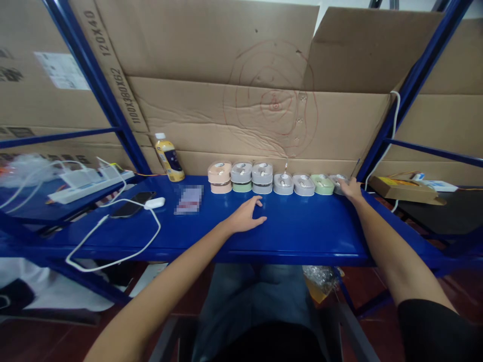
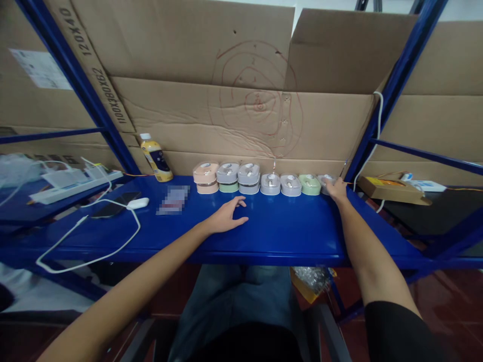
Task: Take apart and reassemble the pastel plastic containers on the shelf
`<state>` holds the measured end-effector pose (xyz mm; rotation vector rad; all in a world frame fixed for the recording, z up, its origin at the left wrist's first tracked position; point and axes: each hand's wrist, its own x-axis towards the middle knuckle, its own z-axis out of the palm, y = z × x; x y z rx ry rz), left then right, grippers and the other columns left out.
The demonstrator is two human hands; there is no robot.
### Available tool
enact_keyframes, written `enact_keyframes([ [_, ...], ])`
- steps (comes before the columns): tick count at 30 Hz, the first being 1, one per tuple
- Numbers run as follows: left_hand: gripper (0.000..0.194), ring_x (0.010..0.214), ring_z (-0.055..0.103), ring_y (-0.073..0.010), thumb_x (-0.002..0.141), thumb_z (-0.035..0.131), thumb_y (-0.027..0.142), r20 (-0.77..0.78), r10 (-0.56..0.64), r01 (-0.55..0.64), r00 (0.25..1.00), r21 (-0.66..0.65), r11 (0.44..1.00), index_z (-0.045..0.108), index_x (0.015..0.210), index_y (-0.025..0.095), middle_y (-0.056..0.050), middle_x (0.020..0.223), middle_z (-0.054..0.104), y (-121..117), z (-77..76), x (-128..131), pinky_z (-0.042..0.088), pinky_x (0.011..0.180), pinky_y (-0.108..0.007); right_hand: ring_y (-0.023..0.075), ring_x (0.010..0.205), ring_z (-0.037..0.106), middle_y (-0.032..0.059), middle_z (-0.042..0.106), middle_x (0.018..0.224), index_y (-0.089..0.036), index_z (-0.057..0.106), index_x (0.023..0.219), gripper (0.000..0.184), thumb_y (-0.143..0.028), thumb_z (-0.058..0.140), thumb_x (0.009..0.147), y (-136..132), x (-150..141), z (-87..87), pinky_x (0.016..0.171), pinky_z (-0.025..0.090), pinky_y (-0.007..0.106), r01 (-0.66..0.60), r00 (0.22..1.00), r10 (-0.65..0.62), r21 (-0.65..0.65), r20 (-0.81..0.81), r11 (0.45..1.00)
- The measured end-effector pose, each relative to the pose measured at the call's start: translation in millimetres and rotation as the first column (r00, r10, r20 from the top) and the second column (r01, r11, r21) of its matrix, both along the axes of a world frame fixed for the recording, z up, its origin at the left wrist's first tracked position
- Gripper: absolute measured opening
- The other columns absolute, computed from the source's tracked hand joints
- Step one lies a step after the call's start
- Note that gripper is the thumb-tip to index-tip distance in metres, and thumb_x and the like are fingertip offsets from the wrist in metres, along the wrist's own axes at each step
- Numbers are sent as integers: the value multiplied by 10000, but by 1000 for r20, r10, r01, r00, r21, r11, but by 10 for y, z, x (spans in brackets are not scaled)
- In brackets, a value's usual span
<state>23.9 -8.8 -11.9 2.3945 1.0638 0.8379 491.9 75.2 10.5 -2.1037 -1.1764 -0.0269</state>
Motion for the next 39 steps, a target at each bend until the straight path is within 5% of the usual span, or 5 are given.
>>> enact_keyframes([
  [7,686,1266,612,-340,845,713,466,-1,9,-9,1000,-10,1000,448,1429,221,-123,1302,642,6,5,-1,479,1117,-541,403,1413,439,267,490,1490,-70,537,1411,620,-484,514,949,-143,-554,157,1179,345,526,-275,899,187,179,396,945],
  [15,673,1254,617,-329,854,700,454,-6,-4,4,1000,21,1000,441,1425,209,-124,1296,639,4,-6,4,475,1126,-531,458,1473,395,256,452,1579,-120,497,1457,729,-516,675,871,-80,-1992,100,1201,313,627,-689,494,673,-225,550,689],
  [24,669,1243,624,-343,865,699,476,-20,5,-4,1000,33,999,438,1414,196,-142,1276,636,15,-11,21,497,1098,-545,452,1376,497,229,540,1464,-168,563,1353,657,-634,636,895,-1074,-2076,97,1142,421,606,-778,471,742,-171,477,604],
  [31,708,1322,596,-354,863,722,514,29,7,-8,1000,36,999,452,1437,199,-165,1409,604,0,-24,19,489,1130,-536,482,1128,678,276,663,1253,-110,520,1376,866,-742,655,801,-1244,-2221,352,881,553,567,-459,783,557,-347,277,817],
  [39,1122,1403,524,-409,592,968,479,194,-119,124,974,-15,992,405,1528,222,-186,1519,541,15,20,-43,414,1177,-586,340,1306,612,130,618,1448,-211,488,1470,962,-472,897,640,-876,-2260,372,1116,479,484,-983,76,995,-163,65,86],
])
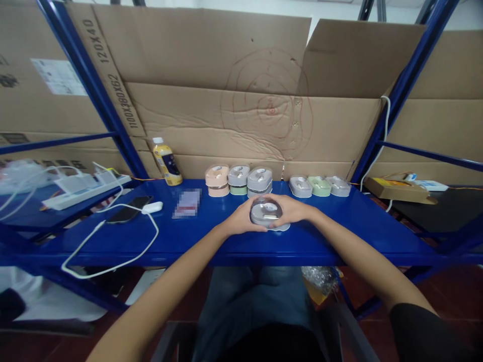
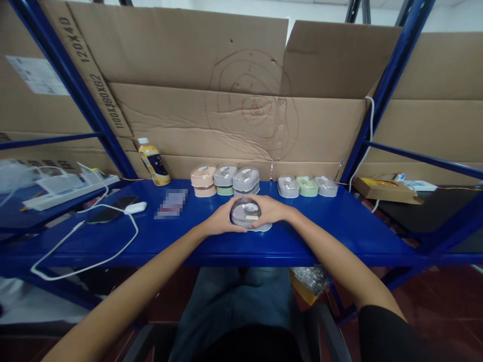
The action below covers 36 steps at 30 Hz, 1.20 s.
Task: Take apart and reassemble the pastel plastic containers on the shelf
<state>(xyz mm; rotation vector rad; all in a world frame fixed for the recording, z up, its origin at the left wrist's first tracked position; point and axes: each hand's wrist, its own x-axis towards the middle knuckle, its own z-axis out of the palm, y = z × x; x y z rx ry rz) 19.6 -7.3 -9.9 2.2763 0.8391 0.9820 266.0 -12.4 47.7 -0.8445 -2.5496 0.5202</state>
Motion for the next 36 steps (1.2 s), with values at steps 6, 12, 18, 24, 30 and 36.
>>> enact_keyframes([
  [6,1064,1328,582,-369,655,935,496,-44,31,-30,999,22,999,416,1546,233,-137,1416,610,-54,64,-65,468,1136,-537,320,1361,576,115,601,1458,-241,519,1437,869,-470,889,685,194,239,-132,1177,437,517,21,946,-76,-172,-315,985],
  [12,395,1403,501,-345,929,687,479,-221,17,18,975,155,988,749,1262,275,-123,1420,545,-121,90,-61,384,1222,-531,324,1288,625,108,639,1377,-249,561,1369,777,-492,874,700,347,603,-184,1151,467,554,234,878,-334,-300,-343,925],
  [18,440,1342,550,-322,999,532,498,19,209,-209,978,189,959,725,1281,221,-135,1359,571,20,84,-113,438,1176,-520,319,1204,657,94,686,1277,-249,596,1327,702,-507,847,724,343,597,-146,1122,486,563,300,847,-386,-272,-365,914],
  [24,479,1315,566,-314,997,526,512,218,395,-440,893,234,867,654,1338,201,-138,1324,589,54,140,-197,447,1161,-522,295,1140,679,92,685,1268,-259,604,1325,701,-568,820,734,335,617,-93,1073,522,537,412,728,-511,-304,-457,859],
  [30,528,1323,579,-303,918,692,481,-114,104,-75,988,238,968,607,1386,253,-109,1399,562,-168,173,-69,461,1167,-472,305,1204,668,114,665,1362,-239,573,1427,883,-499,911,654,247,602,-42,1120,494,526,242,849,-316,-219,-423,945],
  [36,1037,1383,542,-383,704,884,548,-76,86,-78,993,109,991,366,1547,238,-157,1513,534,-106,103,-11,457,1150,-564,332,1330,597,82,634,1441,-293,600,1452,903,-489,925,634,178,357,-23,1170,432,548,17,990,-11,42,-141,999],
])
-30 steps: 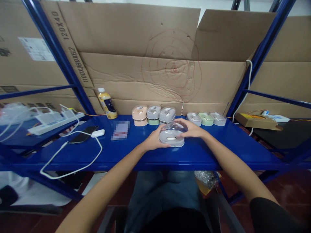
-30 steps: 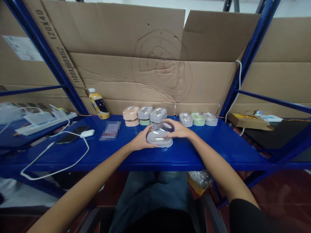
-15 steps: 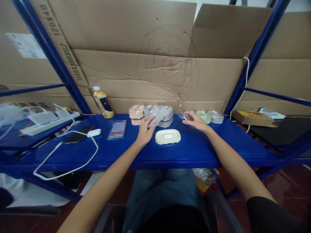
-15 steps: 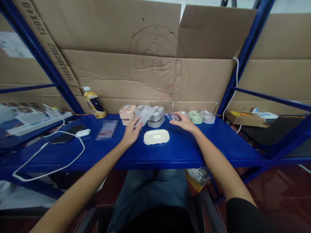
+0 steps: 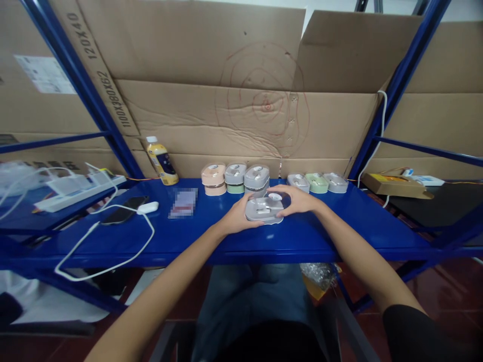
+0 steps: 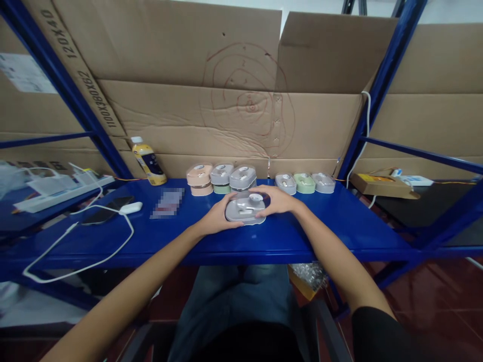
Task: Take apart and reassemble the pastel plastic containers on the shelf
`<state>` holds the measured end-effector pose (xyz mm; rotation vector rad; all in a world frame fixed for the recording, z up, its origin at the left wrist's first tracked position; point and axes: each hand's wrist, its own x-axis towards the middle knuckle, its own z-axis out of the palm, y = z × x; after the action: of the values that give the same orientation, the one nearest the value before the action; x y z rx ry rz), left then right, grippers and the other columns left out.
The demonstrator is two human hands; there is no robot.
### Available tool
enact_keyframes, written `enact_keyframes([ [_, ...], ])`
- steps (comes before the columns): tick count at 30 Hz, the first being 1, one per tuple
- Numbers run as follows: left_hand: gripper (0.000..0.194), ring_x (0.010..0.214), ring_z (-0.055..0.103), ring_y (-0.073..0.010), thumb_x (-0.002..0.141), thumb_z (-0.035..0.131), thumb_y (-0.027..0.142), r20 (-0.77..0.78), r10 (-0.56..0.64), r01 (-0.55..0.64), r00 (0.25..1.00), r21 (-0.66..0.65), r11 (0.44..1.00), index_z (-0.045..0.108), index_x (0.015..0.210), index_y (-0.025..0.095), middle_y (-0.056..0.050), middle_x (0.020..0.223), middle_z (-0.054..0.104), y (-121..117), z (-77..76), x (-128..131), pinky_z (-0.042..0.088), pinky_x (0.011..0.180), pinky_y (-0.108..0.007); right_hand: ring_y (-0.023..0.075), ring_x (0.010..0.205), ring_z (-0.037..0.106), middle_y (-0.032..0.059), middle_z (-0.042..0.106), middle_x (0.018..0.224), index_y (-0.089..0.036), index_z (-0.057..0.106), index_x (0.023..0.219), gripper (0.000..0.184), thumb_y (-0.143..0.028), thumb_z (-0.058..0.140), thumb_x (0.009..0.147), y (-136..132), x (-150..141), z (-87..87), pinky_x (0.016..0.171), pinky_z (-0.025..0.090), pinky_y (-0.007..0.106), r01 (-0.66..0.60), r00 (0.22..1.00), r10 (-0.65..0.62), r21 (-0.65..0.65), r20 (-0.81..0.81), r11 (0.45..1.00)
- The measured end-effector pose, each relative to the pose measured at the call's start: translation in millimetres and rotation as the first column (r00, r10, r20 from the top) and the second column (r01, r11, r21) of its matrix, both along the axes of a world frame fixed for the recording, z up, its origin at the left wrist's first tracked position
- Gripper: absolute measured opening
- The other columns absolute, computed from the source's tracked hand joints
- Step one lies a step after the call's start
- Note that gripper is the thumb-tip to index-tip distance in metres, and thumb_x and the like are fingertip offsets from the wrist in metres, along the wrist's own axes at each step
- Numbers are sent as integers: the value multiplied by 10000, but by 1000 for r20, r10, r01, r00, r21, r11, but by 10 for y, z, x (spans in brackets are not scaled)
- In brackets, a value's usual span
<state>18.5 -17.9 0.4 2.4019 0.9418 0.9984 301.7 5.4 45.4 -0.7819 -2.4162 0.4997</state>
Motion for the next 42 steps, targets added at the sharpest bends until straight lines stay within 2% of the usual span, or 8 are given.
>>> enact_keyframes([
  [7,1196,1358,569,-408,590,949,500,59,89,-81,994,-128,989,300,1559,234,-173,1491,564,52,-40,36,498,1092,-560,335,1368,573,68,616,1481,-330,578,1478,895,-468,910,659,18,-313,-40,1170,422,532,-86,992,77,89,98,992],
  [20,1200,1326,599,-404,614,922,583,-6,60,-60,998,-180,982,285,1565,220,-179,1427,615,117,-93,16,507,1078,-550,328,1166,643,95,686,1266,-286,548,1509,949,-518,916,665,20,-319,-144,1023,515,511,-37,982,22,79,185,996],
  [27,918,1293,610,-351,827,750,588,-30,85,-89,996,-156,984,316,1543,211,-155,1335,654,93,-95,-48,459,1126,-566,356,1267,611,99,651,1405,-297,607,1443,889,-547,915,648,26,199,-11,1138,439,547,246,969,-245,62,-34,967],
  [30,843,1288,609,-337,857,718,581,-40,122,-126,992,-116,985,351,1516,206,-150,1330,645,115,-120,-24,468,1123,-547,378,1357,552,127,595,1475,-256,581,1455,857,-571,861,709,163,716,185,1174,406,532,657,735,-619,68,-276,751],
  [32,785,1295,600,-330,869,708,543,-10,181,-181,983,-38,983,385,1485,181,-169,1363,614,144,-137,8,475,1123,-525,417,1372,528,180,590,1450,-223,550,1472,894,-579,849,708,293,1077,264,1150,410,564,904,403,-853,1,-332,427],
  [35,627,1290,596,-318,897,668,455,7,250,-250,968,86,964,457,1414,170,-172,1371,594,187,-154,49,482,1120,-506,467,1304,567,271,540,1429,-191,551,1450,926,-604,857,680,491,1506,262,1050,469,589,990,-31,-976,-143,-216,1],
  [38,493,1286,591,-320,916,631,414,-67,247,-233,967,175,957,527,1338,179,-151,1331,620,219,-153,73,478,1122,-501,477,1275,574,307,515,1404,-172,562,1416,945,-646,861,654,648,1716,186,1011,471,594,985,-142,-981,-115,-133,-127],
  [42,309,1195,622,-334,937,593,385,-177,256,-212,950,235,949,637,1157,173,-142,1192,675,275,-114,135,498,1073,-499,475,1273,562,360,490,1383,-115,552,1402,989,-666,862,642,769,1735,126,1003,456,588,992,-118,-990,-59,-82,-113],
])
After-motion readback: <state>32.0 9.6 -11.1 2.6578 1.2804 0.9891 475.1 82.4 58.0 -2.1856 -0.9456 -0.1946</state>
